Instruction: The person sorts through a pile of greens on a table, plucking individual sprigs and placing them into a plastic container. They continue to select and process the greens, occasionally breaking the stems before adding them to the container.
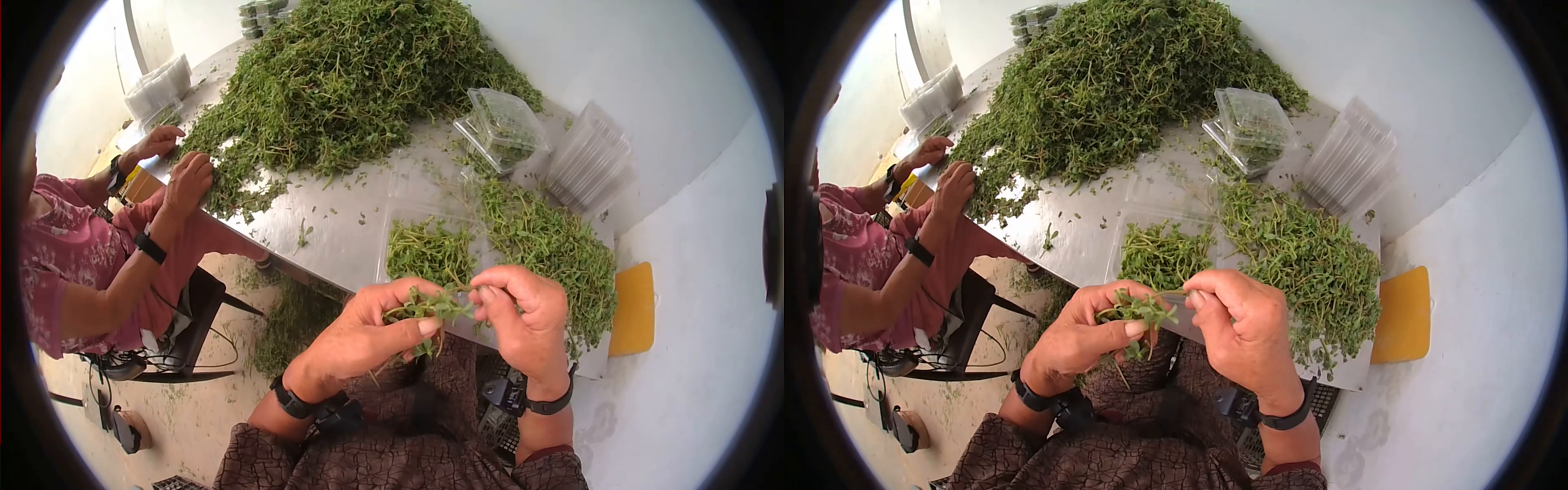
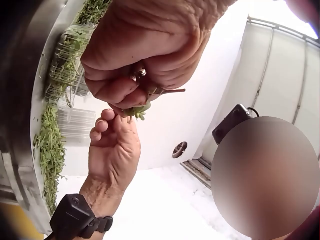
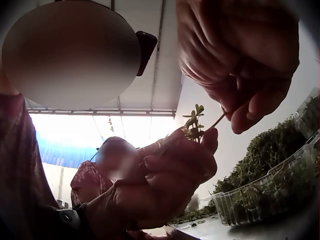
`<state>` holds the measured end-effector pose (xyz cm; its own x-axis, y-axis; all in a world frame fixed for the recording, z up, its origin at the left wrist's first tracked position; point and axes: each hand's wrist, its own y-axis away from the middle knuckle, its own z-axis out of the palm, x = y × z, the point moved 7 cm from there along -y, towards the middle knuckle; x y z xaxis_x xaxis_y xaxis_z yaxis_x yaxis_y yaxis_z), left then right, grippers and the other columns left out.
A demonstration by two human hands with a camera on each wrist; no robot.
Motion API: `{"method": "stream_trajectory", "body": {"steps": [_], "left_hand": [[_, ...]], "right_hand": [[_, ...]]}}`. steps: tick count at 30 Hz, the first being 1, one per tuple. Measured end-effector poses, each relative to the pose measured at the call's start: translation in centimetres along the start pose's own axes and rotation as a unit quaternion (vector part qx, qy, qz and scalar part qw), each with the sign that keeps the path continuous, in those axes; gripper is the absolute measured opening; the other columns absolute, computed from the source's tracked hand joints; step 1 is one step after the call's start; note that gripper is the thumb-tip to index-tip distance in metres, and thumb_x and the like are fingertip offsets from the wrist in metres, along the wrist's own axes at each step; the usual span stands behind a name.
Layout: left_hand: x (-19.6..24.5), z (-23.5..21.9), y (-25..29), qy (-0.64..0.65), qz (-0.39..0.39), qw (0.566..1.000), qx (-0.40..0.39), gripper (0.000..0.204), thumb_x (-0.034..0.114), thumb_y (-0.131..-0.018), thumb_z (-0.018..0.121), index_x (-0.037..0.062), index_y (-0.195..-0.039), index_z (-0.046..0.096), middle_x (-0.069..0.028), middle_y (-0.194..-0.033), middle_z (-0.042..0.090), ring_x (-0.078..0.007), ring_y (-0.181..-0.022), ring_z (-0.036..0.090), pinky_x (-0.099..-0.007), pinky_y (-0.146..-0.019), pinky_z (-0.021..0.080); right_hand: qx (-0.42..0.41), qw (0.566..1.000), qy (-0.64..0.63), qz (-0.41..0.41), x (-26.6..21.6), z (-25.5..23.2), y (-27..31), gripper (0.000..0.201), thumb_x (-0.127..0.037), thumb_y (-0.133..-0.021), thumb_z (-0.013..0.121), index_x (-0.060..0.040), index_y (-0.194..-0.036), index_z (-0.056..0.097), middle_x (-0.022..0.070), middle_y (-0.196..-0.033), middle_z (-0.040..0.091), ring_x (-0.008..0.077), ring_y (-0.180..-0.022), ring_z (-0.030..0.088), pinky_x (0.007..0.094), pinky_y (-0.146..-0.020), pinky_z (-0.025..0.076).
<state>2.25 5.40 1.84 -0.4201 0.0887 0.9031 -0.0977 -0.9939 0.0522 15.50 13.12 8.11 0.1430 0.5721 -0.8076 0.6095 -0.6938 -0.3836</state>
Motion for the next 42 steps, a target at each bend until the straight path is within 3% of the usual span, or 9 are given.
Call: {"method": "stream_trajectory", "body": {"steps": [6, 14, 21, 24, 26, 30, 36, 38, 42], "left_hand": [[0.4, -1.4, -0.3, 0.009, 0.012, 0.999, 0.042, 0.023, 0.014, -0.096, 0.063, 0.0052, -0.117, 0.063, 0.0021, -0.088, 0.065, -0.0024, -0.071, 0.054, -0.0192, -0.059, 0.044], [0.9, -2.9, 0.5, -0.025, 0.026, 0.995, 0.089, 0.018, 0.014, -0.092, 0.066, 0.0000, -0.103, 0.066, -0.0041, -0.083, 0.067, -0.0032, -0.062, 0.053, -0.0176, -0.050, 0.039], [1.0, -6.2, 2.5, 0.027, 0.074, 0.988, 0.135, 0.014, 0.012, -0.095, 0.063, 0.0034, -0.105, 0.066, 0.0003, -0.086, 0.065, -0.0016, -0.066, 0.053, -0.0163, -0.054, 0.044], [1.2, -6.6, 2.7, 0.046, 0.080, 0.984, 0.150, 0.015, 0.013, -0.095, 0.063, 0.0028, -0.105, 0.066, -0.0004, -0.086, 0.065, -0.0019, -0.066, 0.054, -0.0164, -0.054, 0.044], [1.4, -7.0, 2.6, 0.039, 0.090, 0.977, 0.191, 0.020, 0.016, -0.092, 0.066, -0.0013, -0.101, 0.063, -0.0081, -0.080, 0.066, -0.0029, -0.051, 0.046, -0.0177, -0.047, 0.037], [1.1, -7.3, 2.4, 0.038, 0.088, 0.976, 0.194, 0.019, 0.015, -0.092, 0.065, -0.0015, -0.102, 0.063, -0.0082, -0.081, 0.066, -0.0031, -0.052, 0.046, -0.0178, -0.047, 0.037], [1.0, -7.5, 2.4, 0.041, 0.083, 0.976, 0.197, 0.018, 0.014, -0.092, 0.065, -0.0017, -0.102, 0.063, -0.0085, -0.081, 0.066, -0.0038, -0.054, 0.047, -0.0181, -0.047, 0.037], [1.0, -7.4, 2.3, 0.058, 0.088, 0.984, 0.145, 0.014, 0.012, -0.096, 0.062, 0.0031, -0.106, 0.064, -0.0025, -0.090, 0.067, -0.0039, -0.072, 0.056, -0.0178, -0.055, 0.045], [1.1, -7.2, 2.2, 0.051, 0.087, 0.984, 0.144, 0.014, 0.012, -0.096, 0.061, 0.0030, -0.107, 0.064, -0.0025, -0.090, 0.067, -0.0039, -0.072, 0.056, -0.0181, -0.056, 0.045]], "right_hand": [[0.036, 0.998, 0.031, -0.043, -0.5, -0.1, -0.8, 0.007, 0.000, -0.091, 0.061, 0.0005, -0.097, 0.065, 0.0081, -0.076, 0.067, 0.0142, -0.060, 0.065, 0.0249, -0.055, 0.050], [0.118, 0.993, -0.020, 0.022, 0.7, -0.9, -2.2, 0.009, 0.001, -0.092, 0.059, 0.0023, -0.098, 0.065, 0.0073, -0.076, 0.067, 0.0107, -0.062, 0.063, 0.0236, -0.057, 0.050], [0.073, 0.997, -0.005, 0.007, 3.2, 1.5, -3.8, 0.008, 0.003, -0.089, 0.061, 0.0030, -0.095, 0.066, 0.0078, -0.076, 0.067, 0.0106, -0.062, 0.060, 0.0246, -0.055, 0.047], [0.075, 0.996, 0.040, -0.008, 3.5, 2.1, -4.5, 0.007, 0.004, -0.086, 0.062, 0.0025, -0.092, 0.066, 0.0100, -0.076, 0.067, 0.0127, -0.059, 0.059, 0.0265, -0.053, 0.045], [0.089, 0.992, 0.083, -0.035, 3.4, 2.3, -5.0, 0.008, 0.005, -0.085, 0.062, 0.0013, -0.090, 0.067, 0.0125, -0.077, 0.067, 0.0171, -0.057, 0.061, 0.0281, -0.052, 0.045], [0.086, 0.985, 0.142, -0.039, 3.5, 2.8, -5.7, 0.008, 0.003, -0.083, 0.065, 0.0003, -0.090, 0.068, 0.0138, -0.078, 0.068, 0.0234, -0.059, 0.062, 0.0317, -0.054, 0.047], [0.051, 0.953, 0.297, -0.041, 2.0, 2.7, -5.5, 0.015, -0.003, -0.079, 0.071, -0.0026, -0.094, 0.070, 0.0129, -0.088, 0.070, 0.0289, -0.073, 0.065, 0.0396, -0.066, 0.051], [0.059, 0.932, 0.343, -0.107, 0.5, 2.4, -5.3, 0.019, -0.004, -0.078, 0.072, -0.0029, -0.097, 0.070, 0.0120, -0.094, 0.071, 0.0294, -0.083, 0.065, 0.0380, -0.069, 0.053], [0.013, 0.946, 0.298, -0.125, 0.2, 3.2, -5.1, 0.023, -0.001, -0.077, 0.071, -0.0015, -0.100, 0.071, 0.0142, -0.102, 0.071, 0.0330, -0.098, 0.064, 0.0388, -0.082, 0.052]]}}
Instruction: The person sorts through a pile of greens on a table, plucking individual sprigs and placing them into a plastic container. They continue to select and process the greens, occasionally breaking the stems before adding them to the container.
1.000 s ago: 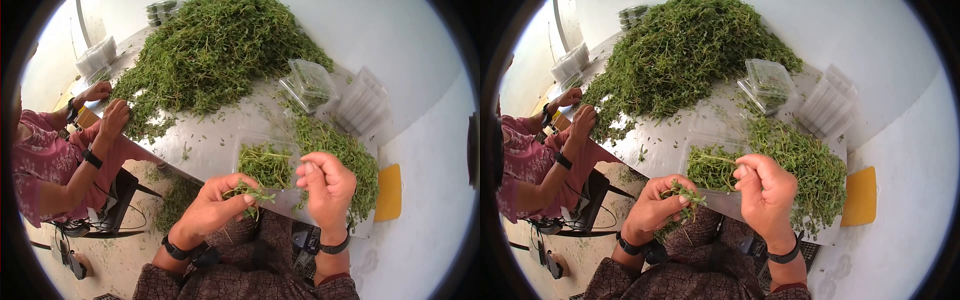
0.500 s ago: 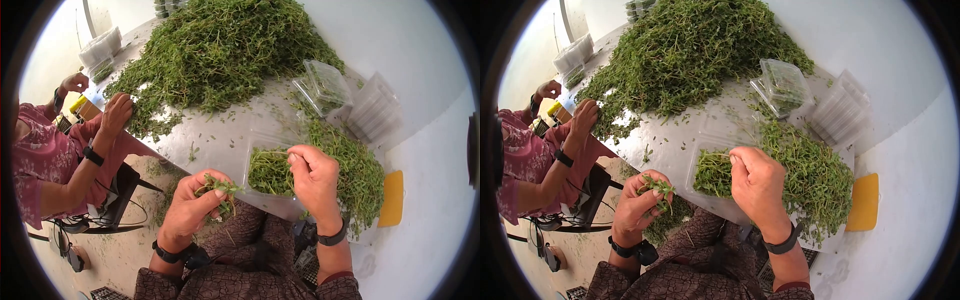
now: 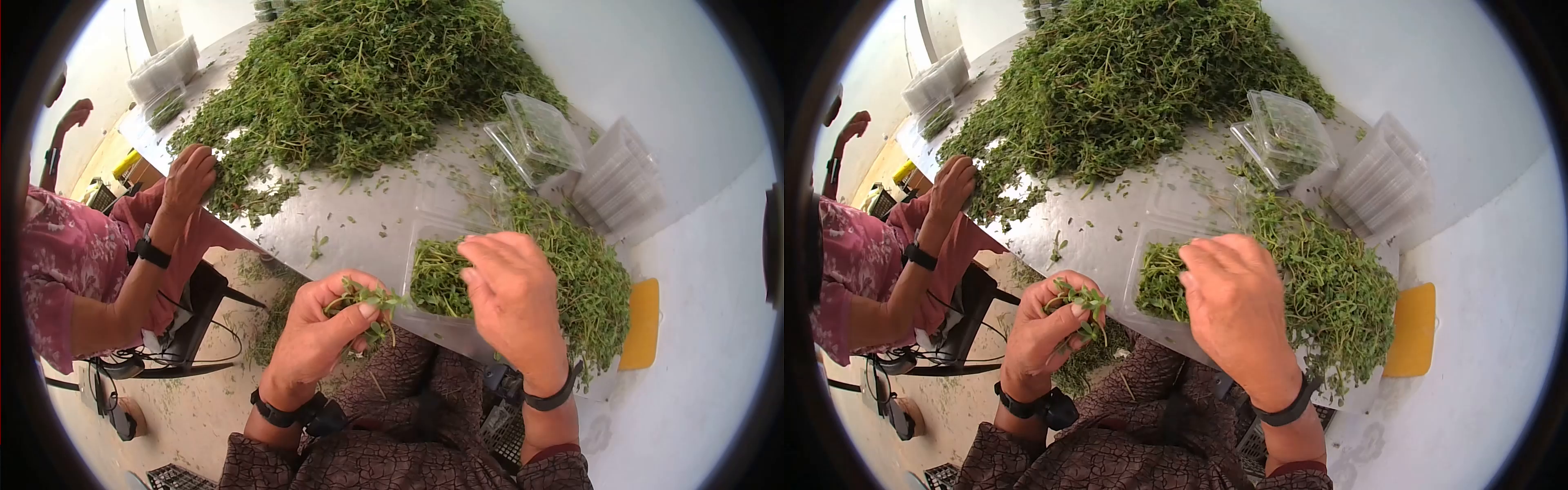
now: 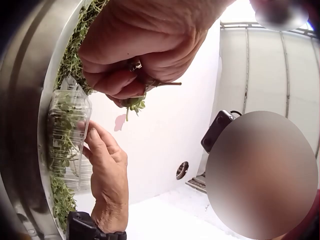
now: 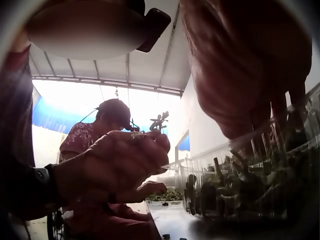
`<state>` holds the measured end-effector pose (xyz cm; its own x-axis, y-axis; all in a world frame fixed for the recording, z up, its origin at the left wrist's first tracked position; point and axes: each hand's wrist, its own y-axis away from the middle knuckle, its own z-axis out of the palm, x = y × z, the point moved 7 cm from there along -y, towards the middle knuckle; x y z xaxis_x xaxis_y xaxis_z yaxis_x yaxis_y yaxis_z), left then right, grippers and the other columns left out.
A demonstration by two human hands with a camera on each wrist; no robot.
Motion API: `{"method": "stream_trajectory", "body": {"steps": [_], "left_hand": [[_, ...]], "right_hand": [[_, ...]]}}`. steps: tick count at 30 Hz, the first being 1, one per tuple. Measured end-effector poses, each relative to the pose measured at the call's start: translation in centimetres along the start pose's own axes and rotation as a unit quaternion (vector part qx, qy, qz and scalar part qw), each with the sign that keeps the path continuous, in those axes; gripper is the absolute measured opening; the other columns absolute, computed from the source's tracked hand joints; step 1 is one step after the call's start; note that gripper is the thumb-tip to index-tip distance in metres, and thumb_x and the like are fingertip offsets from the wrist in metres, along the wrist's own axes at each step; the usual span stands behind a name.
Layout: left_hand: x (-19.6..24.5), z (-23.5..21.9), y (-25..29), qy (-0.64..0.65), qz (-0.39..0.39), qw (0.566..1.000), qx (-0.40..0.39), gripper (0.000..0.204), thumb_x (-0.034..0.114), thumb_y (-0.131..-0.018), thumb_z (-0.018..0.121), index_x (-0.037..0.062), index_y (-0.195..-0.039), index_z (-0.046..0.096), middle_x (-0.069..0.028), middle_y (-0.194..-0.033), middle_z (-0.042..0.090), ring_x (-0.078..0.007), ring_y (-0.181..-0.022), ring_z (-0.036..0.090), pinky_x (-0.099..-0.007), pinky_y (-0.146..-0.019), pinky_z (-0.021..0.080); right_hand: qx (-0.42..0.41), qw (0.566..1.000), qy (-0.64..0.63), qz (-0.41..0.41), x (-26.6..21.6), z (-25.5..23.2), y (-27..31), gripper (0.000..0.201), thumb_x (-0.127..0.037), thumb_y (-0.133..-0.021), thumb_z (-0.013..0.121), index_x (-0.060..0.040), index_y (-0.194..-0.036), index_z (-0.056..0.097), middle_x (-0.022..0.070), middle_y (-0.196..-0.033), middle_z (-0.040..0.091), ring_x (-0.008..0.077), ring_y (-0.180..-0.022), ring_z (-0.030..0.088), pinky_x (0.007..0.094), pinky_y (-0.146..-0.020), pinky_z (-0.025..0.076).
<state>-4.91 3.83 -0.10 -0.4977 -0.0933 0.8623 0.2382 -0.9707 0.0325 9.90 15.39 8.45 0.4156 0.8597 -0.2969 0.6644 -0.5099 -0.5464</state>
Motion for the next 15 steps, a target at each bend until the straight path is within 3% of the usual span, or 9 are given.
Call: {"method": "stream_trajectory", "body": {"steps": [2, 5, 12, 15], "left_hand": [[0.0, 0.1, 0.0, 0.002, -0.002, 1.000, 0.004, 0.015, 0.012, -0.097, 0.061, 0.0030, -0.108, 0.063, -0.0031, -0.091, 0.067, -0.0039, -0.072, 0.056, -0.0182, -0.057, 0.046], [0.0, 0.3, 0.0, -0.005, 0.004, 1.000, 0.014, 0.017, 0.013, -0.097, 0.061, 0.0030, -0.110, 0.063, -0.0036, -0.091, 0.068, -0.0039, -0.073, 0.056, -0.0186, -0.057, 0.046], [0.5, 1.6, -0.7, -0.026, 0.002, 1.000, 0.012, 0.016, 0.011, -0.097, 0.060, 0.0032, -0.111, 0.063, -0.0038, -0.092, 0.068, -0.0037, -0.074, 0.057, -0.0188, -0.058, 0.046], [1.0, 2.3, -1.6, -0.028, 0.032, 0.999, -0.006, 0.015, 0.010, -0.097, 0.060, 0.0037, -0.110, 0.063, -0.0039, -0.091, 0.068, -0.0036, -0.073, 0.056, -0.0185, -0.058, 0.045]], "right_hand": [[-0.074, 0.995, 0.000, -0.073, -0.5, 1.6, 0.3, 0.027, -0.004, -0.077, 0.072, 0.0004, -0.103, 0.067, 0.0153, -0.106, 0.070, 0.0347, -0.105, 0.061, 0.0433, -0.090, 0.048], [-0.104, 0.992, -0.018, -0.071, -0.4, 2.3, 0.4, 0.030, -0.004, -0.078, 0.071, 0.0015, -0.107, 0.066, 0.0165, -0.110, 0.069, 0.0365, -0.110, 0.059, 0.0469, -0.097, 0.043], [-0.037, 0.994, -0.099, -0.028, -0.6, -1.2, 0.5, 0.035, -0.005, -0.080, 0.072, 0.0012, -0.114, 0.065, 0.0175, -0.112, 0.069, 0.0359, -0.109, 0.061, 0.0444, -0.096, 0.047], [0.002, 0.988, -0.156, -0.010, 0.1, -2.7, 1.3, 0.036, -0.007, -0.082, 0.073, 0.0005, -0.116, 0.065, 0.0187, -0.111, 0.069, 0.0334, -0.101, 0.066, 0.0413, -0.088, 0.052]]}}
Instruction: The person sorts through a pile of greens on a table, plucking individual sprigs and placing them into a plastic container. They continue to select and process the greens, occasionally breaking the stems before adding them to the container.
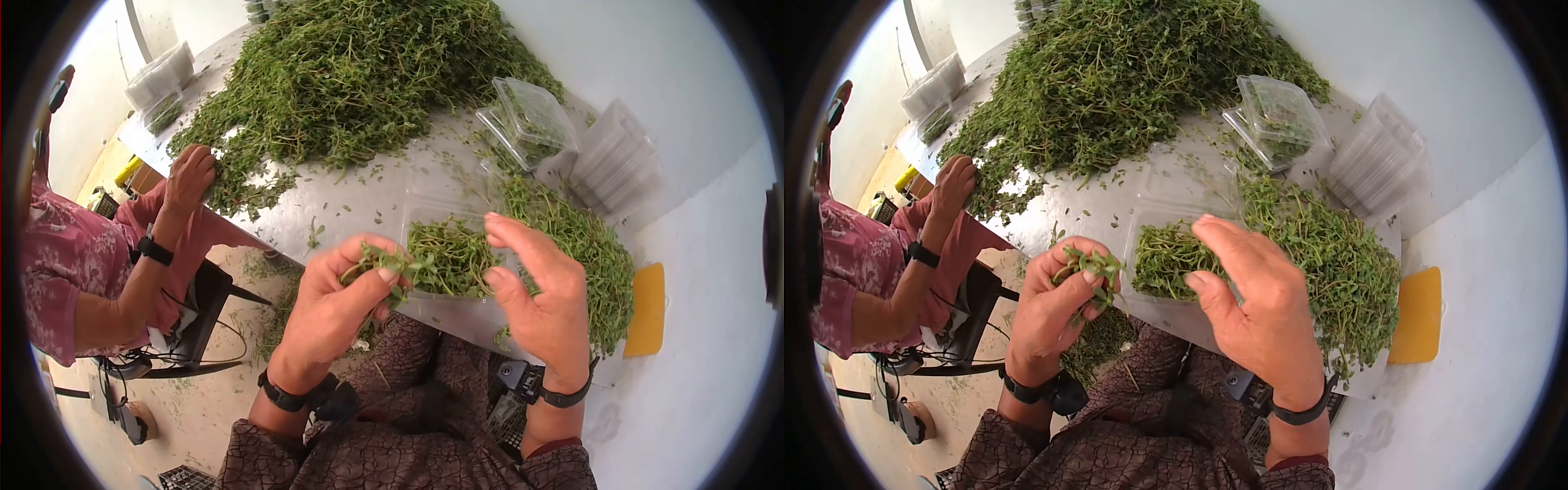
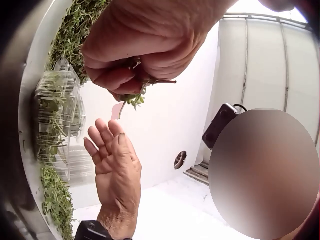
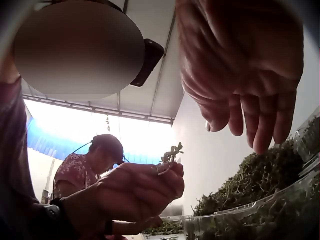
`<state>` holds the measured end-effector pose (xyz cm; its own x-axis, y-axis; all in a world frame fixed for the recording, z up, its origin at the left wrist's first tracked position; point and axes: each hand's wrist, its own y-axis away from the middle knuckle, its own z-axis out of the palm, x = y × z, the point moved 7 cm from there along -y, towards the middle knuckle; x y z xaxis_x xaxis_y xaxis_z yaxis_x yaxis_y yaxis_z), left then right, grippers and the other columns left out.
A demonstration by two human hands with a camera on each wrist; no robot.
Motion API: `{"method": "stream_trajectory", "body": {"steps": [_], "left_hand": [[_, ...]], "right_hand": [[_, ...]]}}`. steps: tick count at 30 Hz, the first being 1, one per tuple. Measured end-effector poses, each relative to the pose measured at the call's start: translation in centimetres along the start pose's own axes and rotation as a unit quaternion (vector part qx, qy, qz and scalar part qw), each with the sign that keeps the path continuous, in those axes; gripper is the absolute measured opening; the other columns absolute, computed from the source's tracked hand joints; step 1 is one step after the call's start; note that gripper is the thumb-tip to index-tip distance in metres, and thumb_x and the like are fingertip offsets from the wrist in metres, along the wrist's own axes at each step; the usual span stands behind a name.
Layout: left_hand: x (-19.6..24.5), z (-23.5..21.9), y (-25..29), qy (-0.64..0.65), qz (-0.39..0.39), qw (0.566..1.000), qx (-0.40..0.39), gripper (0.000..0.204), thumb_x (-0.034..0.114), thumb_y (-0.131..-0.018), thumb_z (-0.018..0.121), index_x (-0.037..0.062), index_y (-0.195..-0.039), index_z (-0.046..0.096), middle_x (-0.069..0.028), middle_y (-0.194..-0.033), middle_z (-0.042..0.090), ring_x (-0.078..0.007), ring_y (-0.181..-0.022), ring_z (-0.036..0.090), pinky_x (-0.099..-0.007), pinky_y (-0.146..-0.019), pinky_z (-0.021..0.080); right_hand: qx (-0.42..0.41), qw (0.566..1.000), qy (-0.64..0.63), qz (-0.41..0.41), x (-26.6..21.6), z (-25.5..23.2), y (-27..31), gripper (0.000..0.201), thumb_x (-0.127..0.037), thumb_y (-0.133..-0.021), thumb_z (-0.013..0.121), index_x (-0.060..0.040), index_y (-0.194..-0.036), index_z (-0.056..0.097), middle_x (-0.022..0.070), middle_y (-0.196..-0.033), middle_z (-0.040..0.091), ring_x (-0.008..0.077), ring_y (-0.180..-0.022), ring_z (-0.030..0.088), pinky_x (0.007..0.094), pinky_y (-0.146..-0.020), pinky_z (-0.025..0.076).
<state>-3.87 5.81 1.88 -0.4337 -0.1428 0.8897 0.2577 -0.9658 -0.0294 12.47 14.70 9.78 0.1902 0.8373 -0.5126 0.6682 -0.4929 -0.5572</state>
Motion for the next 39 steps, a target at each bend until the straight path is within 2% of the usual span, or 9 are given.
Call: {"method": "stream_trajectory", "body": {"steps": [3, 12, 14, 15, 18, 19, 26, 32, 39], "left_hand": [[0.8, 0.9, -0.8, -0.011, 0.037, 0.999, 0.000, 0.015, 0.009, -0.097, 0.059, 0.0032, -0.110, 0.063, -0.0034, -0.089, 0.068, -0.0033, -0.069, 0.055, -0.0187, -0.057, 0.045], [0.8, 2.6, -2.8, -0.178, 0.097, 0.977, 0.059, 0.014, 0.007, -0.096, 0.059, 0.0018, -0.108, 0.063, -0.0003, -0.082, 0.065, -0.0018, -0.066, 0.054, -0.0175, -0.055, 0.042], [1.2, 3.3, -3.1, -0.363, 0.172, 0.914, 0.054, 0.017, 0.004, -0.093, 0.060, 0.0017, -0.110, 0.062, 0.0009, -0.079, 0.064, -0.0035, -0.066, 0.053, -0.0208, -0.057, 0.043], [1.9, 4.4, -3.1, -0.419, 0.216, 0.881, 0.033, 0.026, -0.002, -0.088, 0.062, 0.0016, -0.114, 0.060, -0.0041, -0.086, 0.065, -0.0096, -0.067, 0.055, -0.0254, -0.059, 0.045], [1.4, 5.4, -3.1, -0.456, 0.275, 0.846, 0.003, 0.037, -0.005, -0.082, 0.064, 0.0013, -0.118, 0.059, -0.0101, -0.097, 0.064, -0.0166, -0.073, 0.059, -0.0282, -0.063, 0.048], [1.2, 5.4, -3.1, -0.474, 0.211, 0.854, -0.022, 0.045, -0.008, -0.079, 0.064, 0.0014, -0.123, 0.057, -0.0138, -0.109, 0.063, -0.0215, -0.080, 0.063, -0.0296, -0.067, 0.050], [1.8, 4.9, -2.3, -0.453, 0.207, 0.867, 0.005, 0.039, -0.010, -0.079, 0.063, 0.0003, -0.117, 0.063, -0.0135, -0.105, 0.067, -0.0210, -0.082, 0.067, -0.0303, -0.070, 0.053], [2.6, 4.5, -1.7, -0.505, 0.269, 0.818, 0.051, 0.026, -0.007, -0.078, 0.067, 0.0011, -0.102, 0.070, -0.0124, -0.099, 0.069, -0.0224, -0.085, 0.069, -0.0304, -0.073, 0.053], [2.0, 7.2, -1.8, -0.592, 0.278, 0.756, -0.008, 0.031, 0.004, -0.074, 0.076, 0.0032, -0.105, 0.069, -0.0130, -0.098, 0.067, -0.0311, -0.091, 0.064, -0.0397, -0.081, 0.049]], "right_hand": [[0.043, 0.998, 0.009, 0.054, 1.3, -1.6, 1.4, 0.034, -0.008, -0.085, 0.072, 0.0008, -0.118, 0.064, 0.0168, -0.107, 0.071, 0.0255, -0.088, 0.070, 0.0331, -0.076, 0.055], [0.090, 0.979, -0.073, 0.170, 3.9, -2.4, 4.8, 0.025, -0.006, -0.088, 0.069, 0.0024, -0.112, 0.065, 0.0141, -0.099, 0.073, 0.0196, -0.080, 0.070, 0.0290, -0.073, 0.055], [0.093, 0.976, -0.084, 0.180, 4.1, -2.2, 5.4, 0.024, -0.006, -0.089, 0.069, 0.0024, -0.111, 0.066, 0.0139, -0.097, 0.073, 0.0196, -0.080, 0.070, 0.0290, -0.073, 0.055], [0.094, 0.973, -0.094, 0.188, 4.3, -2.1, 5.7, 0.023, -0.006, -0.089, 0.069, 0.0024, -0.110, 0.066, 0.0137, -0.096, 0.073, 0.0196, -0.079, 0.070, 0.0289, -0.073, 0.055], [0.091, 0.975, -0.073, 0.191, 4.5, -2.1, 6.3, 0.021, -0.005, -0.089, 0.069, 0.0025, -0.108, 0.066, 0.0142, -0.094, 0.072, 0.0199, -0.078, 0.070, 0.0289, -0.072, 0.055], [0.092, 0.974, -0.075, 0.191, 4.6, -2.1, 6.5, 0.021, -0.005, -0.089, 0.069, 0.0025, -0.108, 0.066, 0.0142, -0.094, 0.072, 0.0199, -0.078, 0.070, 0.0289, -0.072, 0.055], [0.102, 0.975, -0.062, 0.190, 4.6, -2.8, 6.9, 0.018, -0.003, -0.088, 0.068, 0.0027, -0.105, 0.066, 0.0145, -0.090, 0.072, 0.0210, -0.077, 0.070, 0.0292, -0.070, 0.055], [0.102, 0.978, -0.045, 0.174, 4.8, -2.8, 7.4, 0.016, -0.001, -0.086, 0.069, 0.0021, -0.101, 0.066, 0.0148, -0.085, 0.070, 0.0237, -0.072, 0.069, 0.0296, -0.064, 0.053], [0.079, 0.984, -0.055, 0.150, 4.6, -2.0, 8.1, 0.014, 0.000, -0.084, 0.070, 0.0015, -0.097, 0.067, 0.0151, -0.081, 0.069, 0.0238, -0.063, 0.066, 0.0302, -0.055, 0.050]]}}
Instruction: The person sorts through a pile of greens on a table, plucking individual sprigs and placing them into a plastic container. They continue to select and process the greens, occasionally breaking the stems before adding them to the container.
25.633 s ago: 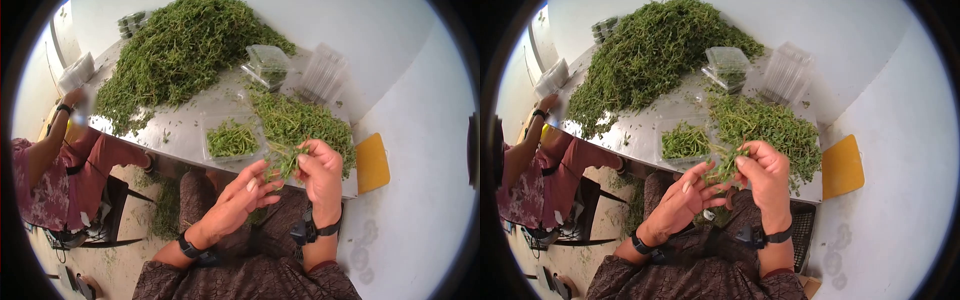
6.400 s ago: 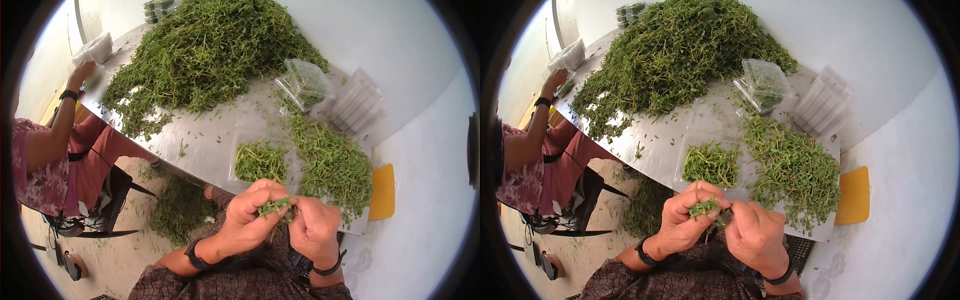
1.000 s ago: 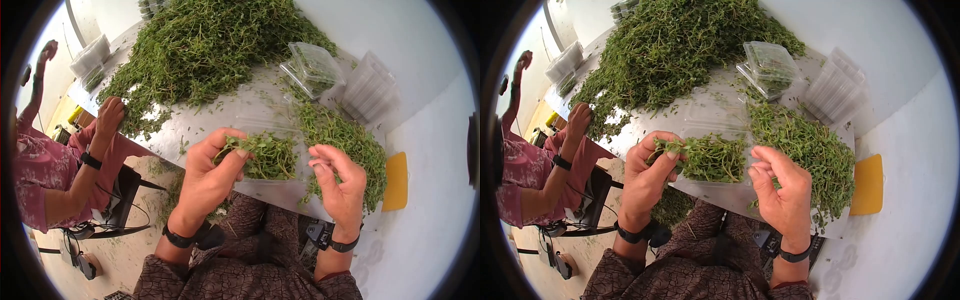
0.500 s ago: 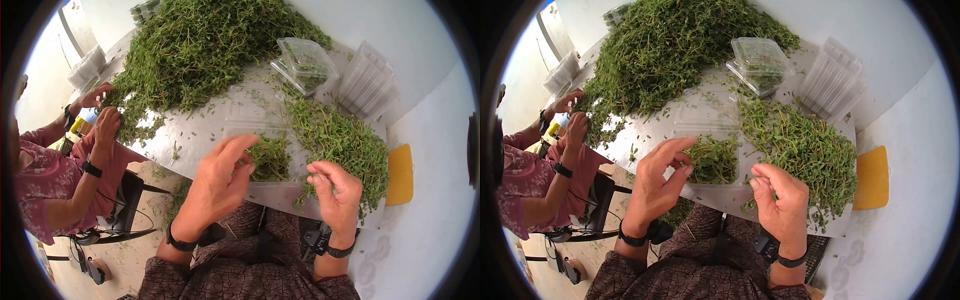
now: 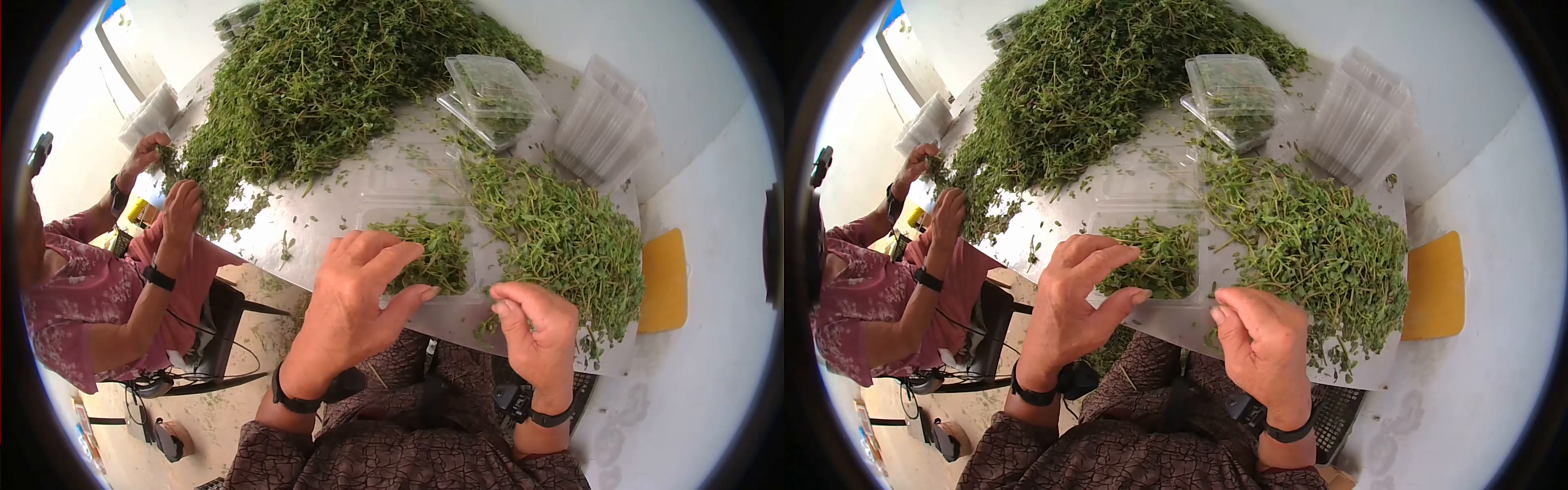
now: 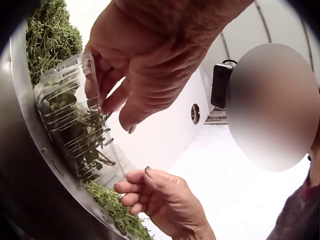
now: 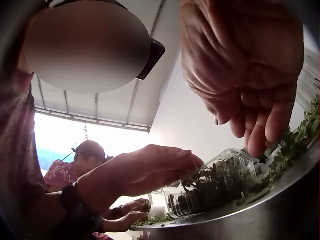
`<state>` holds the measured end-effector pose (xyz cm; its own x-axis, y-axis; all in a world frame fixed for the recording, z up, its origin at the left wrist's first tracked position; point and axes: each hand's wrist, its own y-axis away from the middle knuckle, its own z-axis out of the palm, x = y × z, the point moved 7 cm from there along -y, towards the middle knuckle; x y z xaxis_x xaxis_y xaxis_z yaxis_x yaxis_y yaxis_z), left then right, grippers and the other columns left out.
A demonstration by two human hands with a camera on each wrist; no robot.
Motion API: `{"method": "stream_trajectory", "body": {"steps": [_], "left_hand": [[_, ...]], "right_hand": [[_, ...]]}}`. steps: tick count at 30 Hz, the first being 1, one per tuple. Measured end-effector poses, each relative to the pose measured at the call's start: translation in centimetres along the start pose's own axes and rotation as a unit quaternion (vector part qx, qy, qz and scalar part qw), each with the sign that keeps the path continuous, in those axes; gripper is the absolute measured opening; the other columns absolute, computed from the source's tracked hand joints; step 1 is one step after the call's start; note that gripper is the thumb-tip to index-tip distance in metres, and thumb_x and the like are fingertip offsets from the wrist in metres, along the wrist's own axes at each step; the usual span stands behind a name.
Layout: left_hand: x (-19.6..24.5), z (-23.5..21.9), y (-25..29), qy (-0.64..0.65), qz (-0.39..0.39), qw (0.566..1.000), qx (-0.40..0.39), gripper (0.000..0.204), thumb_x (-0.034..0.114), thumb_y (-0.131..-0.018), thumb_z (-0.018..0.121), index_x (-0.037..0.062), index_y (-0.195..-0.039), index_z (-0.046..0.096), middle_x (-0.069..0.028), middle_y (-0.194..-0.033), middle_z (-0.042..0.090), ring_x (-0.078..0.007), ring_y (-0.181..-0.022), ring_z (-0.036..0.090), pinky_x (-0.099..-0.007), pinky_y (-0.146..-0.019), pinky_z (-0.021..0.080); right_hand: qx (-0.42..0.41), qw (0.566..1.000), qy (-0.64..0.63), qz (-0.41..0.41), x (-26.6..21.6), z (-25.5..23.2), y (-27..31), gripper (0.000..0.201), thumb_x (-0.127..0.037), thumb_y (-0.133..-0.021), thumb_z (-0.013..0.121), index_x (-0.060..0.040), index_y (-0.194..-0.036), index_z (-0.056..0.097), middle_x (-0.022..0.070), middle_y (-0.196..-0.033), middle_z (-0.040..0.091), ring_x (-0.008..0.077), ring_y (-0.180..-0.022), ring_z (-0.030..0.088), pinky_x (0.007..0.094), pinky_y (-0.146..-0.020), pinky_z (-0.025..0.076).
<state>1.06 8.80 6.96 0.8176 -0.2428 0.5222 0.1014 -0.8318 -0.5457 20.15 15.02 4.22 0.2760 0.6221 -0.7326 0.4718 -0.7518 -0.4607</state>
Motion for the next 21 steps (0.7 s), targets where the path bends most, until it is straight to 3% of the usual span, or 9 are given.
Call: {"method": "stream_trajectory", "body": {"steps": [4, 8, 13, 21], "left_hand": [[0.2, 1.3, -0.1, -0.032, 0.032, 0.999, -0.029, 0.029, 0.003, -0.073, 0.074, 0.0031, -0.101, 0.067, -0.0118, -0.092, 0.065, -0.0319, -0.085, 0.061, -0.0406, -0.076, 0.044], [-0.1, 2.0, -0.3, -0.047, 0.019, 0.998, -0.043, 0.026, -0.002, -0.072, 0.073, 0.0038, -0.097, 0.069, -0.0107, -0.088, 0.067, -0.0309, -0.084, 0.062, -0.0422, -0.075, 0.047], [0.9, 1.1, -0.8, -0.054, 0.045, 0.997, 0.023, 0.023, -0.007, -0.075, 0.069, 0.0046, -0.095, 0.068, -0.0092, -0.087, 0.067, -0.0285, -0.081, 0.063, -0.0380, -0.074, 0.048], [1.5, 2.4, -1.8, -0.101, 0.054, 0.993, 0.029, 0.023, -0.006, -0.078, 0.069, 0.0039, -0.098, 0.068, -0.0101, -0.093, 0.068, -0.0287, -0.083, 0.063, -0.0377, -0.075, 0.048]], "right_hand": [[-0.001, 1.000, 0.013, -0.026, 0.0, 0.2, 0.4, 0.013, 0.000, -0.083, 0.071, 0.0012, -0.095, 0.067, 0.0148, -0.079, 0.069, 0.0242, -0.060, 0.065, 0.0305, -0.053, 0.049], [-0.007, 1.000, 0.001, -0.001, 0.4, 0.2, 0.9, 0.007, -0.001, -0.085, 0.067, 0.0012, -0.092, 0.067, 0.0131, -0.078, 0.068, 0.0253, -0.064, 0.065, 0.0317, -0.060, 0.050], [-0.008, 0.999, 0.008, -0.047, 0.5, 0.1, 1.2, 0.013, 0.001, -0.080, 0.072, 0.0004, -0.092, 0.066, 0.0144, -0.078, 0.069, 0.0272, -0.062, 0.067, 0.0321, -0.054, 0.052], [-0.030, 0.999, -0.011, -0.027, 1.0, 0.4, 1.3, 0.012, 0.000, -0.078, 0.073, 0.0003, -0.089, 0.066, 0.0136, -0.077, 0.069, 0.0277, -0.064, 0.068, 0.0336, -0.055, 0.053]]}}
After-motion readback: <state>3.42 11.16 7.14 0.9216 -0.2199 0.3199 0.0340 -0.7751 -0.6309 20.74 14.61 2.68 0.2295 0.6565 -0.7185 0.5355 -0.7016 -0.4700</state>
